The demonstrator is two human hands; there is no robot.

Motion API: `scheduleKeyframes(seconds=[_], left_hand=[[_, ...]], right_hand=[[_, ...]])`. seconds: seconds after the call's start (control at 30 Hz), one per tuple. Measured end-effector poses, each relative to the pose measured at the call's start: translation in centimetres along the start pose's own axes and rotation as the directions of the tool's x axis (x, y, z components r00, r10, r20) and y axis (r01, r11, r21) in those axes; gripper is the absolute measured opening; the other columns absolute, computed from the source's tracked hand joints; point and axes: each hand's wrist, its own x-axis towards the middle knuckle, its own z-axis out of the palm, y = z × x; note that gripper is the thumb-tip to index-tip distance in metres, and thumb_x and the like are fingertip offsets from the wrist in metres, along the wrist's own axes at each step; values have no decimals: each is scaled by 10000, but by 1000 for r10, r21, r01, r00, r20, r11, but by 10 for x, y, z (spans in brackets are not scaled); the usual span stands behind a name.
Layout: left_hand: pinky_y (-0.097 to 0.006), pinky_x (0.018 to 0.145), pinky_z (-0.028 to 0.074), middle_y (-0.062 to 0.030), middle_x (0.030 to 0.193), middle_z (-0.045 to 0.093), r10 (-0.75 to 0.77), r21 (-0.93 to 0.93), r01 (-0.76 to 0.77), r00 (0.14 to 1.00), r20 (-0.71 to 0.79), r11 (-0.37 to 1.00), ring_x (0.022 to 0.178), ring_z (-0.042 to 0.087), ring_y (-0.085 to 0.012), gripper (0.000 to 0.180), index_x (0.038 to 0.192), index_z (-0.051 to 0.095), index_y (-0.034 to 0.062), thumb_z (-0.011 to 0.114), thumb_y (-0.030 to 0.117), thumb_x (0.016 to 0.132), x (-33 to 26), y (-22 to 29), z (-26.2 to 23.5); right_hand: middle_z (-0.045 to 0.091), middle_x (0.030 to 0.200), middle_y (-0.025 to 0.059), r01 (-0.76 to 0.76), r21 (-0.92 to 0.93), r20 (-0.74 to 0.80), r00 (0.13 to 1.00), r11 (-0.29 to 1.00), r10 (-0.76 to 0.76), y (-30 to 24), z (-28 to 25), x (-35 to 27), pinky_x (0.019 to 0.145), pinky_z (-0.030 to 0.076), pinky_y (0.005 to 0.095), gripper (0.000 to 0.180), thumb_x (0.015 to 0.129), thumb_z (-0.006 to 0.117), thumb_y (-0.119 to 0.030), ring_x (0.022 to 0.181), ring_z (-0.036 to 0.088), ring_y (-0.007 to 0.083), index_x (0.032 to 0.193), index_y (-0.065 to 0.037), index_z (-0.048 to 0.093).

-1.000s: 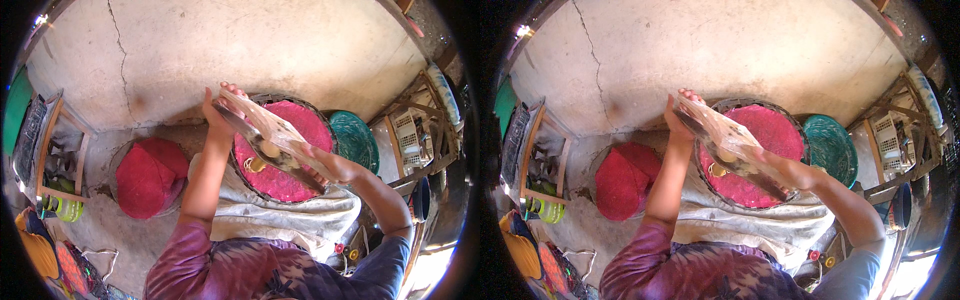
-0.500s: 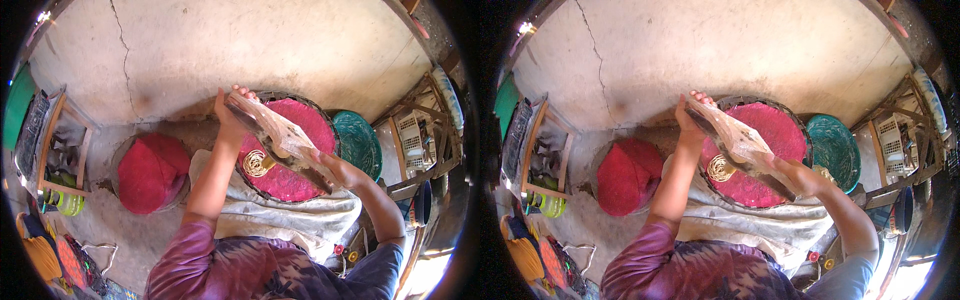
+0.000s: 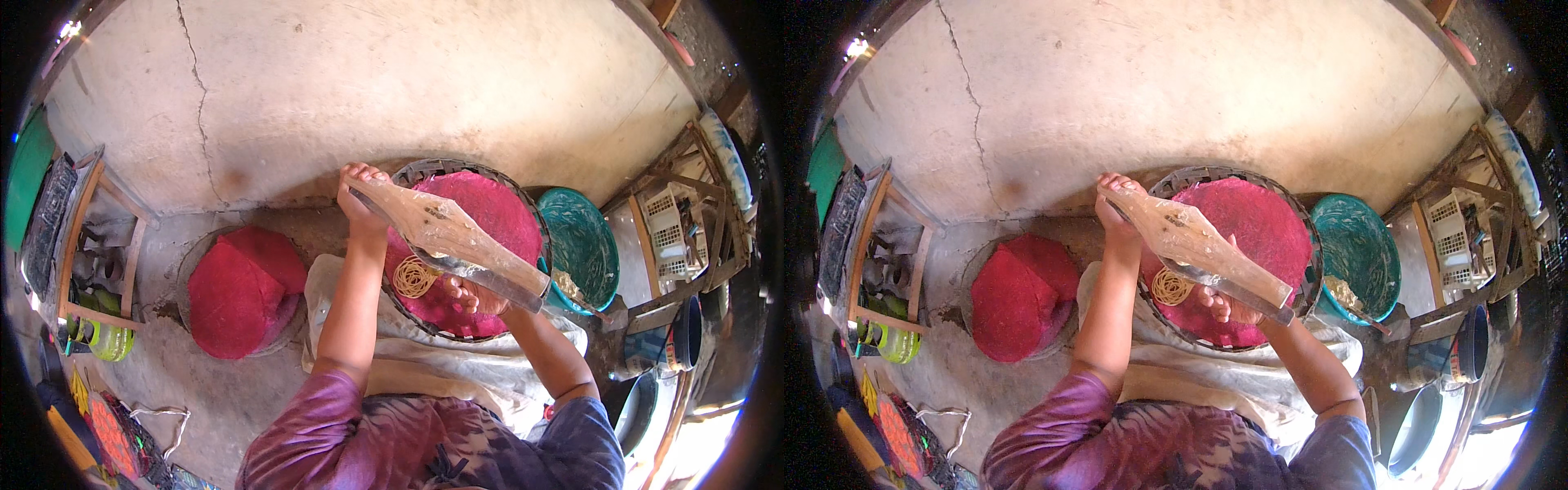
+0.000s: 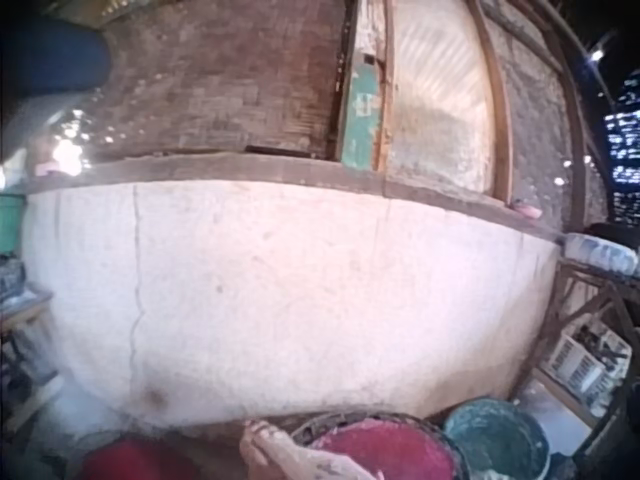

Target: The person sits on the floor and uses a handheld extruder to press dough into spiral noodles onto a pink mat. They repeatedly load dough, extrude spirals, and arrange them on the mat, then cover the mat with a woven tray and move it aside.

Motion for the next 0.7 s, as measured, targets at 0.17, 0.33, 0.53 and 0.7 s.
scheduleKeyframes(seconds=[0.17,0.33,0.53,0.7], left_hand=[[-337,726,529,45,714,632,45,39,-43,997,-54,998,668,634,-137,260,788,626,162,460,223,980,8,18,20],[-381,726,522,35,680,621,-86,10,85,994,64,996,654,633,-166,369,766,625,165,443,385,1000,26,17,65],[-419,853,476,-41,755,584,-116,410,145,989,-95,900,757,583,-224,522,886,554,111,472,625,934,28,-21,86],[-425,792,444,-53,732,566,-230,172,291,924,-306,941,743,571,-238,571,824,571,110,360,624,958,-8,-67,34]], right_hand=[[627,878,208,-175,-654,-288,957,736,-29,-3,0,13,542,529,325,629,1008,317,-577,616,647,215,1365,-83,472],[659,1083,181,241,193,-487,865,951,-120,-11,39,19,773,578,341,666,1020,270,-561,813,677,234,1411,-39,405],[680,1048,161,-231,-842,-315,944,488,-95,-48,86,-65,701,551,299,837,942,282,-712,791,667,199,1300,4,527],[647,865,128,-484,-680,-614,787,551,-66,-41,93,-97,660,556,322,805,909,357,-746,754,678,210,1196,-14,530]])
